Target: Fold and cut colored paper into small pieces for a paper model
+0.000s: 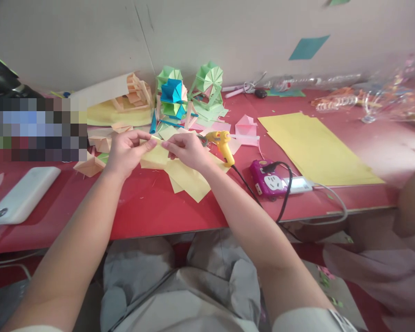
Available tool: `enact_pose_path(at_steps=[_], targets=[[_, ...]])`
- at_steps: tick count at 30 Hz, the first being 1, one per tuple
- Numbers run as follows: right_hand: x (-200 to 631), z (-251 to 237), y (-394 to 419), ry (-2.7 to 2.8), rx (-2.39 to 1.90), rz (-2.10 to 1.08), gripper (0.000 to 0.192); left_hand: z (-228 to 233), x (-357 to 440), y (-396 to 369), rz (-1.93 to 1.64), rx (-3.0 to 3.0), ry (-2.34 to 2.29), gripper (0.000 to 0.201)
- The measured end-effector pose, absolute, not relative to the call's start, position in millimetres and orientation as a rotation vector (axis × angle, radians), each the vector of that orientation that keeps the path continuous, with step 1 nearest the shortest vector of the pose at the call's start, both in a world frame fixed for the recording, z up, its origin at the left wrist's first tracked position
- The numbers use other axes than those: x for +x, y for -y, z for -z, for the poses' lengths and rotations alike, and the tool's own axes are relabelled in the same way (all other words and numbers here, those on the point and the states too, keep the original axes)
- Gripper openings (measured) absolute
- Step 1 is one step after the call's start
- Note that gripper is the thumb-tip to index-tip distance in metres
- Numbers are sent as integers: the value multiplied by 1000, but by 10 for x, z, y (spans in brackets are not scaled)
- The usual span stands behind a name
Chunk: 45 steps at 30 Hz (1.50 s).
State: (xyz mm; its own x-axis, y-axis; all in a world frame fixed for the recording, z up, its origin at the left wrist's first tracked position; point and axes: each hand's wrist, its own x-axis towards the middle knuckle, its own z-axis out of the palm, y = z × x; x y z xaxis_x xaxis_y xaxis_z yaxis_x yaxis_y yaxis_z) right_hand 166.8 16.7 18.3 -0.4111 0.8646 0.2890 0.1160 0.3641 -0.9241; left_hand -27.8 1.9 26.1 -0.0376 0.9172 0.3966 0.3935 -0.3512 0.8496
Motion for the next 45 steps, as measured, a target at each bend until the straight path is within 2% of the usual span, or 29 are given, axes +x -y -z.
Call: enact_pose_path(at_steps=[14, 18, 22, 27, 31, 35, 41, 45], targets=[[1603, -136, -120, 1818, -785, -1148, 40, -282, -237, 15, -1334, 1818, -1324, 27], [1612, -118, -154, 1793, -813, -1009, 39, -249, -256, -10, -1320, 1736, -1333, 35], [1630, -134, -165, 1703, -858, -951, 40, -197, -288, -45, -1280, 1625, -1329, 47], [1621, -146, -166, 1665, -826, -1082, 45, -216, -291, -29, -1328, 1598, -1369, 44], [1628, -124, -194, 1606, -866, -964, 46, -256, -270, 3, -1278, 1552, -1247, 49], [1622, -102, -202, 1580, -924, -942, 42, -256, -273, 3, -1268, 1481, -1224, 45], [1619, -103, -200, 1602, -928, -920, 29, -232, -285, -16, -1298, 1464, -1198, 60], [1632, -116, -207, 1537, -940, -922, 21, -252, -273, -5, -1223, 1485, -1116, 57]])
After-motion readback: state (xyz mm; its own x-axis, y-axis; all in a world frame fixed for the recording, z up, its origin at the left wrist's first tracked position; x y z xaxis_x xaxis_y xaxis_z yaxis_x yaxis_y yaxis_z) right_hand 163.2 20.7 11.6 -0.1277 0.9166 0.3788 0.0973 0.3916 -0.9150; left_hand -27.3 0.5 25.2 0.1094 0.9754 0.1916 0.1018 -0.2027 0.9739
